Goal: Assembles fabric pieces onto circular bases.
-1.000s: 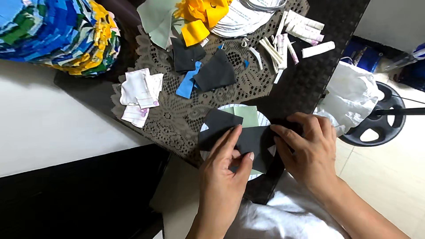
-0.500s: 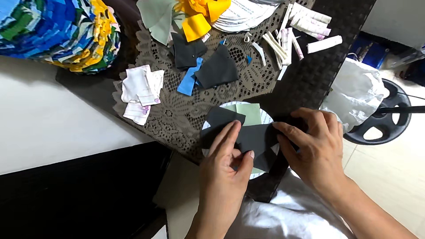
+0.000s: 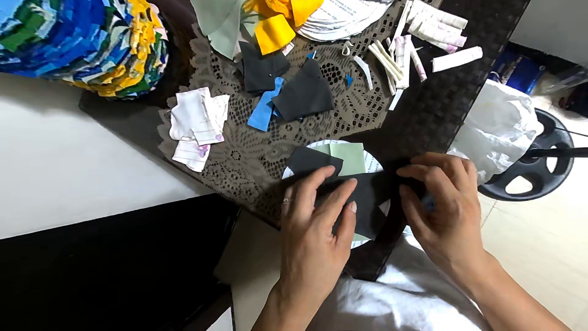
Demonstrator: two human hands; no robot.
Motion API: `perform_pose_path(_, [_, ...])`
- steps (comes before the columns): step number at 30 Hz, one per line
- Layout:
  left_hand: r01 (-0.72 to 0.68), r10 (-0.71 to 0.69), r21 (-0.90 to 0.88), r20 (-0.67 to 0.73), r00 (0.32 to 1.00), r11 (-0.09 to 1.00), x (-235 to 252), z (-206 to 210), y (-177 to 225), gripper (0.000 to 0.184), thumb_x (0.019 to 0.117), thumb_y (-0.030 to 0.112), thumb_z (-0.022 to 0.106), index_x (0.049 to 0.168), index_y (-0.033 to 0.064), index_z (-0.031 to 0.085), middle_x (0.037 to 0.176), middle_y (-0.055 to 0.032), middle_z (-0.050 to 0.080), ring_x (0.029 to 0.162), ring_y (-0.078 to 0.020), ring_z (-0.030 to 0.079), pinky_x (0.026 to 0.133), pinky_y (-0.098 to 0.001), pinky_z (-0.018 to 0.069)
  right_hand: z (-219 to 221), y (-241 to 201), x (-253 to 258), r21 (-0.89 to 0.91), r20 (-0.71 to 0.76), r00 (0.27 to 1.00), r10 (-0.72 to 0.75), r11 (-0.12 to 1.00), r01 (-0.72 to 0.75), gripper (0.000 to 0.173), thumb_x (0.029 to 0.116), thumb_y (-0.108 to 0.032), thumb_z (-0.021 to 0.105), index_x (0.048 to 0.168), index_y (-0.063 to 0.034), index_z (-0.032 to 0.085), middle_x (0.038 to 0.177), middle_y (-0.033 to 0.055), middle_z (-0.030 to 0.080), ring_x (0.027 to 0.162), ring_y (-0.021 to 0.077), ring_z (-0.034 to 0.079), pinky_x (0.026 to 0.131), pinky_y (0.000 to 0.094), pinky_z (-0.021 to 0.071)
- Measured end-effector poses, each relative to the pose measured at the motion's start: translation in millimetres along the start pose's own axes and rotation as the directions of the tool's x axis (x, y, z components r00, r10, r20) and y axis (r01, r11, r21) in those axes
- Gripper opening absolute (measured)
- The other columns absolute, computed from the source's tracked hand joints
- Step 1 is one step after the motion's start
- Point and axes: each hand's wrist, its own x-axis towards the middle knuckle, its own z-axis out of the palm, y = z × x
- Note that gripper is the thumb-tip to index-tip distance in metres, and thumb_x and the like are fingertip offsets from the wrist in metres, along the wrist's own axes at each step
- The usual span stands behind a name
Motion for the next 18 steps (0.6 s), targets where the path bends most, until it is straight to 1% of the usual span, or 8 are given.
perform_pose_path(3, [-0.036,0.036,0.003,0.017,0.999,0.999,-1,4,-2,0.027,0.0939,0.025,0.065,0.115,0.0173,0.08,0.131,-0.0164,0.065,0.114,-0.0279,0.059,0.093,-0.0407,0.0467,6,-1,-2,-0.057,-0.014,1.0,-0.004,0.998,0.003,0.019,0.0918,-0.027,0.065,0.103,-0.0133,0.073,0.115,0.0112,0.066,0.114,0.0306,0.055,0.091,0.0464,0.0395])
perform_pose_path(7, [-0.034,0.033,0.02,0.05,0.998,0.999,-3,7,-5,0.027,0.0936,0.027,0.065,0.115,0.0196,0.08,0.132,-0.0154,0.065,0.118,-0.0316,0.058,0.095,-0.0439,0.0461,8,0,-3,-0.059,-0.01,1.0,-0.017,0.998,0.017,0.018,0.0907,-0.026,0.067,0.103,-0.0134,0.072,0.116,0.0124,0.066,0.116,0.0321,0.054,0.093,0.0479,0.0389])
perform_pose_path(8, [-0.031,0.03,0.01,0.051,0.998,0.999,-3,7,-6,0.027,0.0937,0.027,0.066,0.115,0.0194,0.08,0.132,-0.0154,0.065,0.119,-0.0315,0.058,0.096,-0.0437,0.0459,6,2,-3,0.015,-0.022,1.0,-0.013,1.0,0.013,0.017,0.0917,-0.024,0.067,0.103,-0.0121,0.072,0.115,0.0116,0.066,0.116,0.0295,0.054,0.095,0.0458,0.0394])
perform_pose_path(10, [-0.025,0.026,-0.016,0.037,0.999,1.0,-3,6,-6,0.028,0.0938,0.027,0.066,0.116,0.0176,0.079,0.132,-0.0151,0.065,0.116,-0.0278,0.059,0.095,-0.0407,0.0462,-3,10,-3,0.275,-0.071,0.996,0.049,0.961,-0.027,0.012,0.097,-0.019,0.064,0.104,-0.0112,0.07,0.113,0.004,0.067,0.116,0.016,0.059,0.098,0.0341,0.0479])
perform_pose_path(11, [-0.023,0.023,-0.032,0.027,0.999,0.999,-2,5,-6,0.028,0.0948,0.027,0.065,0.117,0.0159,0.079,0.132,-0.0147,0.065,0.115,-0.0255,0.059,0.096,-0.0397,0.0461,-9,16,-2,0.409,-0.096,0.99,0.101,0.911,-0.053,0.01,0.0997,-0.017,0.062,0.106,-0.0132,0.069,0.112,-0.0015,0.067,0.112,0.0096,0.062,0.095,0.0293,0.0528])
perform_pose_path(13, [-0.016,0.016,-0.047,0.008,1.0,0.999,-2,3,-7,0.029,0.0967,0.026,0.062,0.117,0.013,0.078,0.131,-0.0144,0.066,0.118,-0.025,0.059,0.099,-0.0396,0.0454,-21,28,-4,0.583,-0.125,0.964,0.234,0.804,-0.12,0.014,0.1021,-0.015,0.059,0.111,-0.0208,0.069,0.112,-0.0109,0.068,0.105,0.0035,0.065,0.09,0.0247,0.0559])
perform_pose_path(16, [-0.027,0.027,-0.016,-0.008,1.0,1.0,1,7,-7,0.031,0.1005,0.025,0.057,0.121,0.0114,0.076,0.136,-0.0148,0.065,0.129,-0.032,0.056,0.106,-0.0467,0.0418,-28,48,-11,0.648,-0.131,0.896,0.425,0.721,-0.247,0.018,0.1004,-0.009,0.057,0.111,-0.0201,0.067,0.106,-0.0108,0.069,0.096,0.0034,0.066,0.084,0.0226,0.0562])
perform_pose_path(18, [-0.022,0.021,0.037,0.026,0.999,0.999,4,11,-4,0.04,0.1042,0.033,0.051,0.133,0.0118,0.07,0.149,-0.0155,0.056,0.143,-0.0403,0.044,0.115,-0.0574,0.0334,-27,55,-17,0.658,-0.107,0.865,0.49,0.687,-0.307,0.018,0.0998,-0.008,0.056,0.108,-0.0194,0.068,0.104,-0.0102,0.07,0.094,0.0038,0.066,0.084,0.0231,0.056])
